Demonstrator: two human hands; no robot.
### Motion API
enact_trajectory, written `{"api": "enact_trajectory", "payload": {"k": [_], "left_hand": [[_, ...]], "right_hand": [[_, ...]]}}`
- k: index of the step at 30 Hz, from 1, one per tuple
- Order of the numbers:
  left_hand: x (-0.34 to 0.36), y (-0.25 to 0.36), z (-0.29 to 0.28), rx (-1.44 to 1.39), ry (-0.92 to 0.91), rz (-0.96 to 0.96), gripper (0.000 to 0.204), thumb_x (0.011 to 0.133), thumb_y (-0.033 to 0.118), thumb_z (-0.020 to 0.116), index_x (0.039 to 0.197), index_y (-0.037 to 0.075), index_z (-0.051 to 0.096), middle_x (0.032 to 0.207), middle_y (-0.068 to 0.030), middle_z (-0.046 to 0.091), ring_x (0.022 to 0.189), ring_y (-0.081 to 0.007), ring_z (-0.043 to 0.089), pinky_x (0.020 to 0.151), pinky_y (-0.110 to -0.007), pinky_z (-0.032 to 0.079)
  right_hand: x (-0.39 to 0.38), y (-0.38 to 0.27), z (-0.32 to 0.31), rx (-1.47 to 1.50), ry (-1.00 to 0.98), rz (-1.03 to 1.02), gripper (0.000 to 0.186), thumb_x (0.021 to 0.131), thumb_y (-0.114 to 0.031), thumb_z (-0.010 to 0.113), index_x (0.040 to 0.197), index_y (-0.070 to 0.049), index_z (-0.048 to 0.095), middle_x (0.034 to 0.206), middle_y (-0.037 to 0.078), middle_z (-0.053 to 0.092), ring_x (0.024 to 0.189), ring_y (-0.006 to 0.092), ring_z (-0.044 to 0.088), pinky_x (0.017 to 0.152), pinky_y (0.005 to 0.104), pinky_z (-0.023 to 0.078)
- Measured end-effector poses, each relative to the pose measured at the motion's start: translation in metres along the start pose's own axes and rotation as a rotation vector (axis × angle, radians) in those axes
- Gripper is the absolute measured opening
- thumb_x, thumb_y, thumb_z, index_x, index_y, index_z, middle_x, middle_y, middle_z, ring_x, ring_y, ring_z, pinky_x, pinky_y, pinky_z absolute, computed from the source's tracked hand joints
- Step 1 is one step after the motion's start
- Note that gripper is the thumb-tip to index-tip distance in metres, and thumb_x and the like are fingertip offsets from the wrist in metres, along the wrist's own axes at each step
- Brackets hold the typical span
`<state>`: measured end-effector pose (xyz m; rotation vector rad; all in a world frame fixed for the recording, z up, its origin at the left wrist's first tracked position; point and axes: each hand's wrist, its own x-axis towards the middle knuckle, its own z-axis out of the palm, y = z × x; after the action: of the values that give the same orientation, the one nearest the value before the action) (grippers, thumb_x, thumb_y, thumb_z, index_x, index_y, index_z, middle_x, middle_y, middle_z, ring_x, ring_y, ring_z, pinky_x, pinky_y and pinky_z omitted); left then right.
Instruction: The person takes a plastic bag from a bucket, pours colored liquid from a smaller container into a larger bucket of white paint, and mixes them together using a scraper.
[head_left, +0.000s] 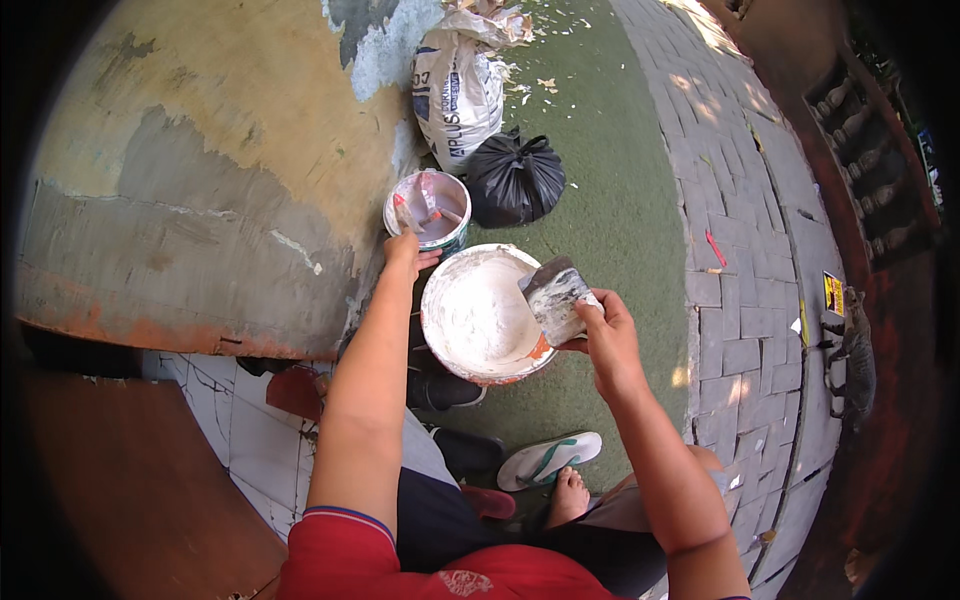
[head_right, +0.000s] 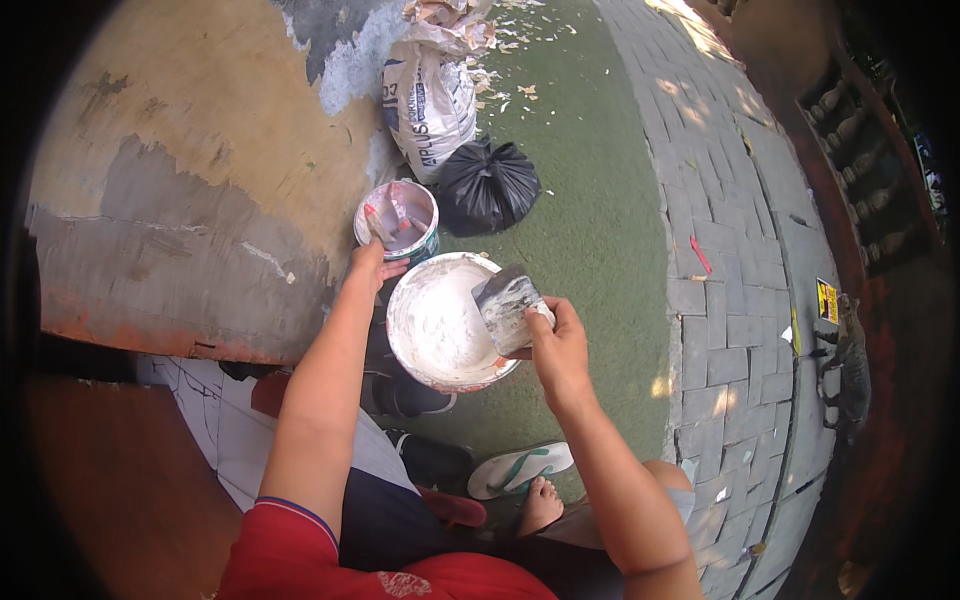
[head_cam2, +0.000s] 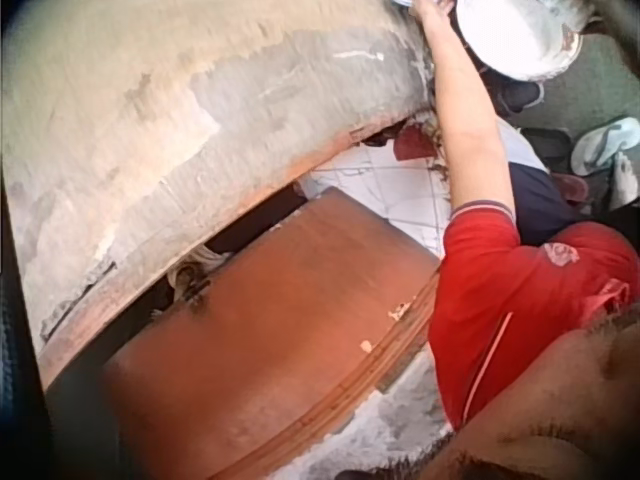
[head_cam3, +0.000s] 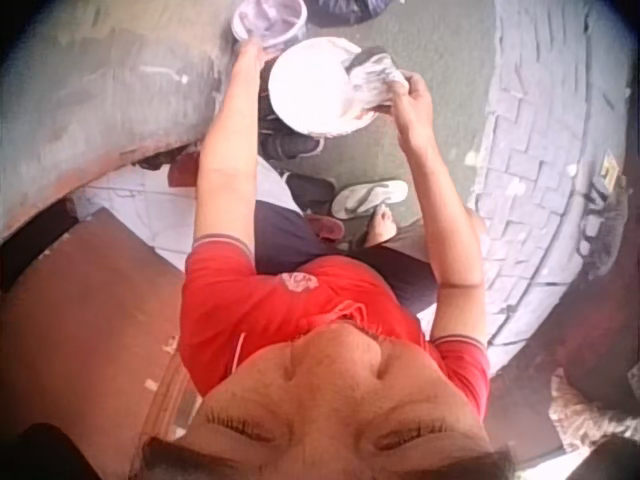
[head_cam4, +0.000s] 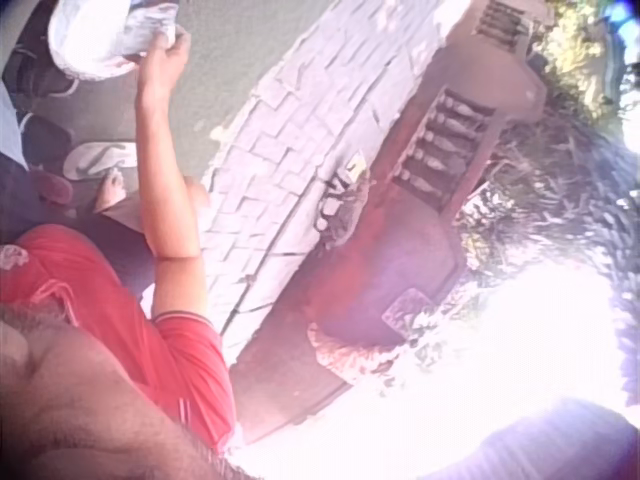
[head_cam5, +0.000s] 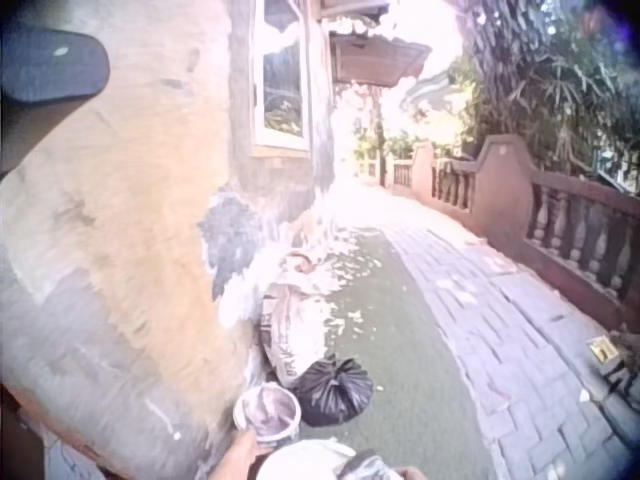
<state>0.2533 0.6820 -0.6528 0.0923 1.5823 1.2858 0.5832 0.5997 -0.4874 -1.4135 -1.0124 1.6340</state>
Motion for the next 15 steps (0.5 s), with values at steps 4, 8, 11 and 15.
{"api": "enact_trajectory", "payload": {"k": [4,8,11,15], "left_hand": [[-0.004,0.013,-0.018,0.034,-0.016,0.02,0.054,0.098,0.033,0.04,0.125,-0.013,0.039,0.107,-0.0273,0.06,0.085,-0.0394,0.068,0.069,-0.048,0.06],[-0.026,0.043,-0.03,0.185,-0.033,0.077,0.049,0.097,0.029,0.04,0.121,-0.013,0.043,0.1,-0.0257,0.063,0.079,-0.0368,0.069,0.067,-0.045,0.061],[-0.05,0.07,-0.048,0.26,-0.045,0.147,0.046,0.095,0.025,0.04,0.12,-0.014,0.044,0.098,-0.0255,0.064,0.076,-0.0359,0.069,0.066,-0.044,0.061],[-0.095,0.103,-0.053,0.397,-0.035,0.255,0.043,0.092,0.022,0.041,0.115,-0.014,0.046,0.095,-0.0263,0.064,0.072,-0.0349,0.069,0.06,-0.042,0.061]], "right_hand": [[0.003,0.003,-0.004,-0.005,0.008,-0.01,0.021,0.092,-0.013,0.051,0.109,0.0,0.051,0.097,0.011,0.062,0.084,0.0198,0.064,0.065,0.037,0.059],[0.006,0.002,-0.006,-0.02,-0.007,-0.029,0.023,0.092,-0.014,0.051,0.11,0.0,0.051,0.096,0.011,0.062,0.084,0.0201,0.064,0.065,0.0377,0.059],[0.007,-0.002,-0.001,-0.02,-0.028,-0.029,0.024,0.091,-0.014,0.051,0.111,0.001,0.051,0.096,0.012,0.062,0.083,0.0205,0.064,0.065,0.038,0.059],[0.011,-0.006,0.0,-0.036,-0.017,-0.024,0.027,0.09,-0.014,0.051,0.112,0.001,0.051,0.096,0.012,0.062,0.083,0.0212,0.064,0.065,0.0378,0.059]]}}
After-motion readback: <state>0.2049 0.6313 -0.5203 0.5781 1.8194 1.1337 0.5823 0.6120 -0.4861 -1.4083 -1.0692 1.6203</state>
